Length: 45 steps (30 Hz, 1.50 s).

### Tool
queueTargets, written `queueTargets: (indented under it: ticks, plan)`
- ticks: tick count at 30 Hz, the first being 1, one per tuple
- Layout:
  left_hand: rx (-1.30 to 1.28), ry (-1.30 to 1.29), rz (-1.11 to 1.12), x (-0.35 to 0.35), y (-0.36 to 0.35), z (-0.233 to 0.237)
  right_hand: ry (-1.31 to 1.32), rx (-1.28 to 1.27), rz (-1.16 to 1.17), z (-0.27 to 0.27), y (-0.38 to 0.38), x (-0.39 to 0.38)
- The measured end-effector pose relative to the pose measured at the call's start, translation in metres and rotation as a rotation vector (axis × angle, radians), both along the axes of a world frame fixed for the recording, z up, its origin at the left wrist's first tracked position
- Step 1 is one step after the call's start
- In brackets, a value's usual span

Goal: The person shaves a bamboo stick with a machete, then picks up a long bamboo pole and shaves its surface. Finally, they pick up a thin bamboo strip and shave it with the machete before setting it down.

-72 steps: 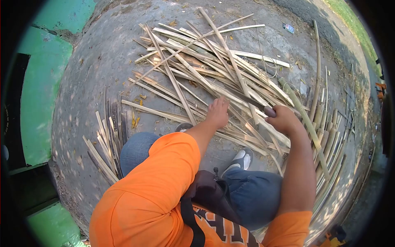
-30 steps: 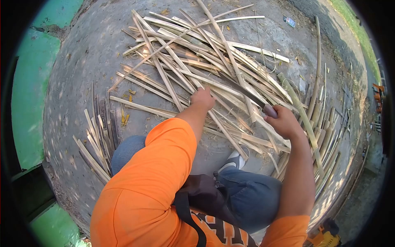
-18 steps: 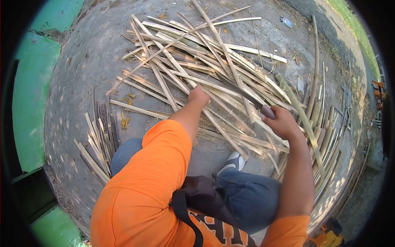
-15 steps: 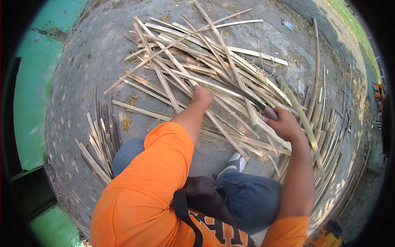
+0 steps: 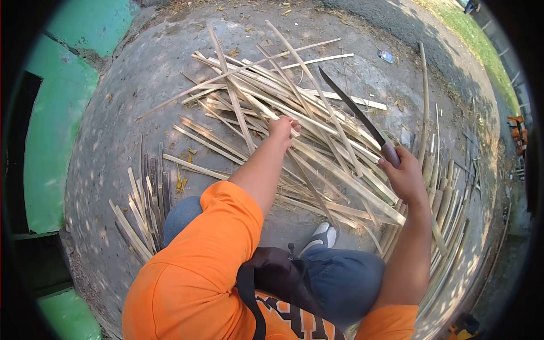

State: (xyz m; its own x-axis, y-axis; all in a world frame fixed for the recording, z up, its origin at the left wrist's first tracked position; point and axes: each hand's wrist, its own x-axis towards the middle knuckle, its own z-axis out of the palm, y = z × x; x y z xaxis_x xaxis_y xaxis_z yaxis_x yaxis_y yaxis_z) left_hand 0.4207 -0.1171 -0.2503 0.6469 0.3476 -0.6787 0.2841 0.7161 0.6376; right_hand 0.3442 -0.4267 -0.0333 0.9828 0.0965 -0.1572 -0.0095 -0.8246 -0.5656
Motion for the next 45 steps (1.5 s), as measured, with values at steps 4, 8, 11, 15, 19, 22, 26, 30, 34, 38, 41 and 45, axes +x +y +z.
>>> queueTargets:
  ticks: [4,8,11,15,19,22,26,30,34,38,41,45]
  plan:
    - [-0.167,-0.120,0.123,0.011,-0.018,0.085,-0.018,0.046,-0.016,0.016,-0.007,-0.008]
    - [-0.424,-0.272,0.277,0.019,-0.036,0.158,-0.069,0.049,-0.013,0.036,-0.019,-0.020]
    - [-0.523,-0.364,0.299,-0.010,-0.049,0.216,-0.085,0.159,-0.092,0.067,-0.031,-0.036]
    - [-0.547,-0.403,0.148,-0.059,-0.073,0.268,-0.206,0.394,-0.195,0.093,-0.055,-0.052]
    - [-0.589,-0.444,0.045,-0.116,-0.078,0.323,-0.376,0.487,-0.313,0.116,-0.062,-0.073]
    - [-0.626,-0.533,-0.026,-0.168,-0.081,0.361,-0.447,0.615,-0.321,0.123,-0.058,-0.094]
    - [-0.755,-0.589,-0.139,-0.225,-0.087,0.398,-0.478,0.745,-0.359,0.137,-0.043,-0.131]
    - [-0.771,-0.609,-0.218,-0.266,-0.090,0.422,-0.534,0.859,-0.333,0.143,-0.036,-0.174]
    - [-0.796,-0.672,-0.308,-0.301,-0.095,0.433,-0.566,0.887,-0.308,0.145,-0.035,-0.211]
    - [-0.772,-0.725,-0.419,-0.356,-0.106,0.454,-0.580,0.917,-0.308,0.150,-0.032,-0.235]
    - [-0.828,-0.779,-0.478,-0.378,-0.106,0.459,-0.573,0.938,-0.339,0.156,-0.027,-0.249]
    - [-0.905,-0.850,-0.488,-0.396,-0.096,0.480,-0.579,0.960,-0.334,0.155,-0.029,-0.258]
